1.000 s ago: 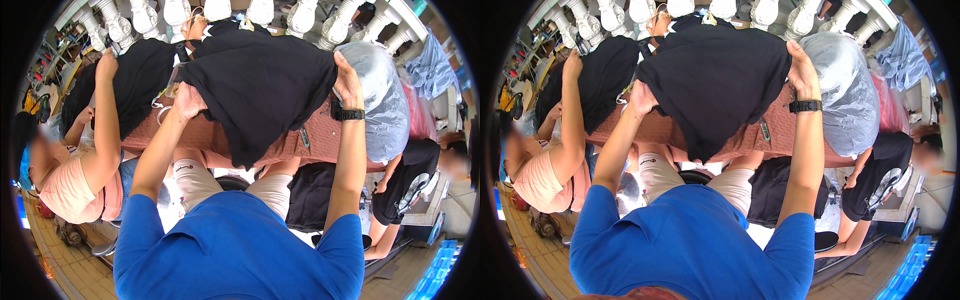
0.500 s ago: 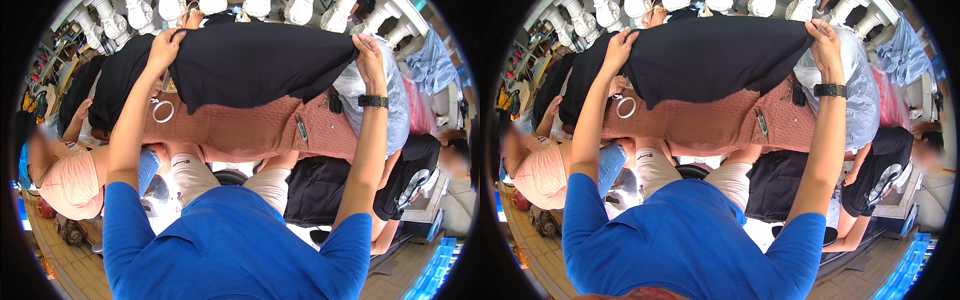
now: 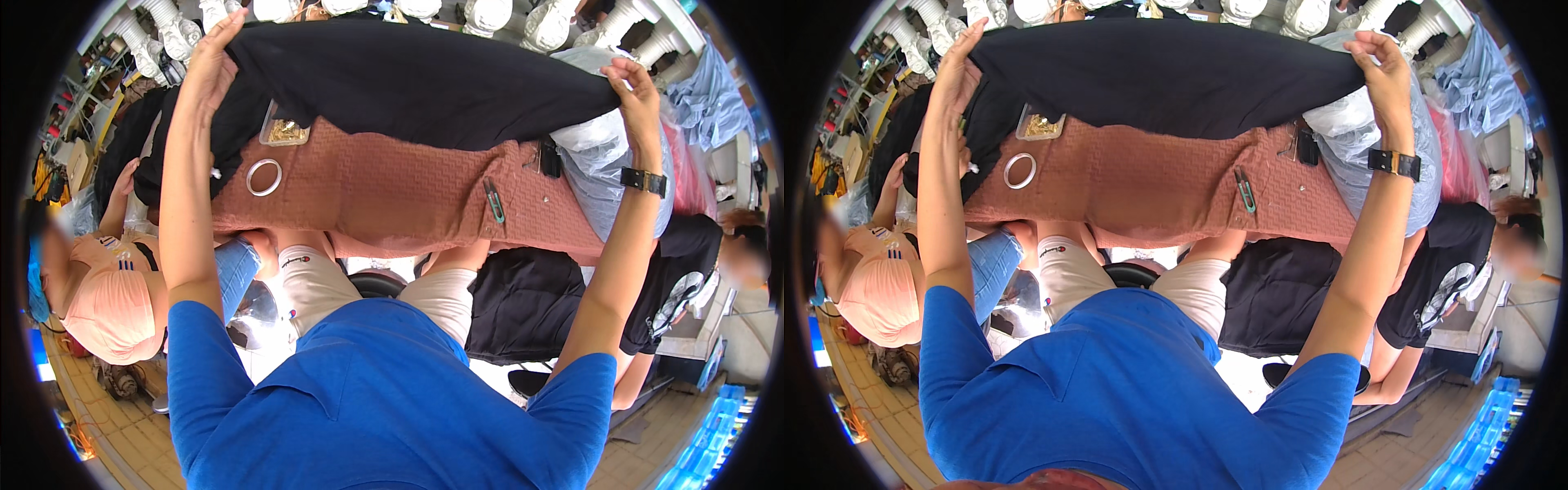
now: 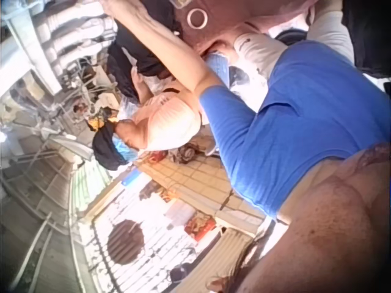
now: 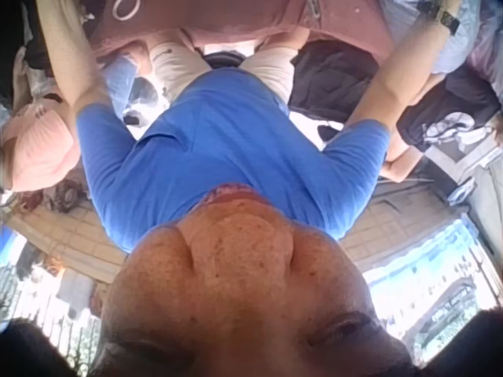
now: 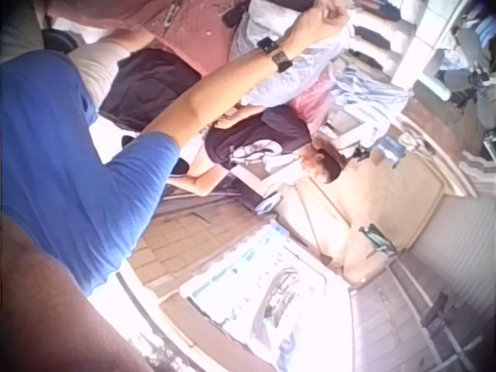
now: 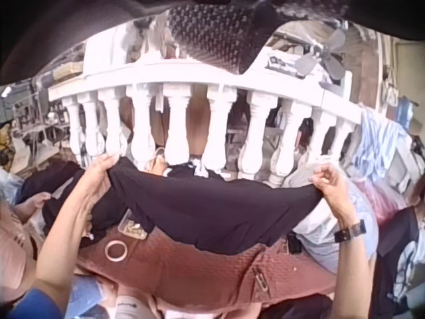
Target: The person attaches white labels to pieces of black fabric by hand. They use a white rectangular template to position the label, take a small fastener from a plastic container, and secure the label to the fabric.
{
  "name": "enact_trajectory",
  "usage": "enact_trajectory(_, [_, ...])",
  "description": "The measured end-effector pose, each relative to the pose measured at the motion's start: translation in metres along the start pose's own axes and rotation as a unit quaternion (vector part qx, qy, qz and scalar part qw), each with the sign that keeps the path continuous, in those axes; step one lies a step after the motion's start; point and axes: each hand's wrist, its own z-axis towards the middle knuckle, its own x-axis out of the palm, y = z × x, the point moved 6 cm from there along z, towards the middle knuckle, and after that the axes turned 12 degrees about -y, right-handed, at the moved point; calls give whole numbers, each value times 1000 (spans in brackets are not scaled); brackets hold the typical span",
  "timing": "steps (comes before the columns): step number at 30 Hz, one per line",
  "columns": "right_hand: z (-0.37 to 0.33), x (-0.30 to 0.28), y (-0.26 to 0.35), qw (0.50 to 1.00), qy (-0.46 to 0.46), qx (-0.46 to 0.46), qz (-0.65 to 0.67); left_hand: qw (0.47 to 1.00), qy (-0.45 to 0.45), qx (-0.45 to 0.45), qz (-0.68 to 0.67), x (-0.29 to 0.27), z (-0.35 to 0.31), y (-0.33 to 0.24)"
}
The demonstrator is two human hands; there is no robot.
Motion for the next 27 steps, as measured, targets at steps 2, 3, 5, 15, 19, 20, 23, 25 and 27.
enact_trajectory(2, [-1, -9, 4, 996, -6, 40, 84, 999, 37, 14, 9, -3, 3, -8])
enact_trajectory(3, [-1, -13, 4, 991, -10, 59, 124, 998, 56, -3, 23, 2, 5, 4])
enact_trajectory(5, [3, 3, -29, 990, 15, 77, 118, 993, 88, -36, 64, 12, 4, 21])
enact_trajectory(15, [7, 9, -45, 995, -14, 52, 87, 993, 79, -1, 90, 14, 10, 51])
enact_trajectory(19, [-53, 7, -46, 994, 34, 97, 34, 970, 51, -3, 236, -17, -46, 60])
enact_trajectory(20, [-73, 2, -50, 993, 50, 108, 9, 968, 72, 18, 241, -17, -63, 65])
enact_trajectory(23, [-138, 3, -71, 986, 76, 146, -36, 965, 67, -60, 248, -33, -117, 99])
enact_trajectory(25, [-187, 8, -97, 975, 80, 207, -22, 955, 87, -26, 281, -45, -146, 120])
enact_trajectory(27, [-239, 11, -121, 966, 84, 244, -2, 943, 94, -39, 317, -56, -173, 141])
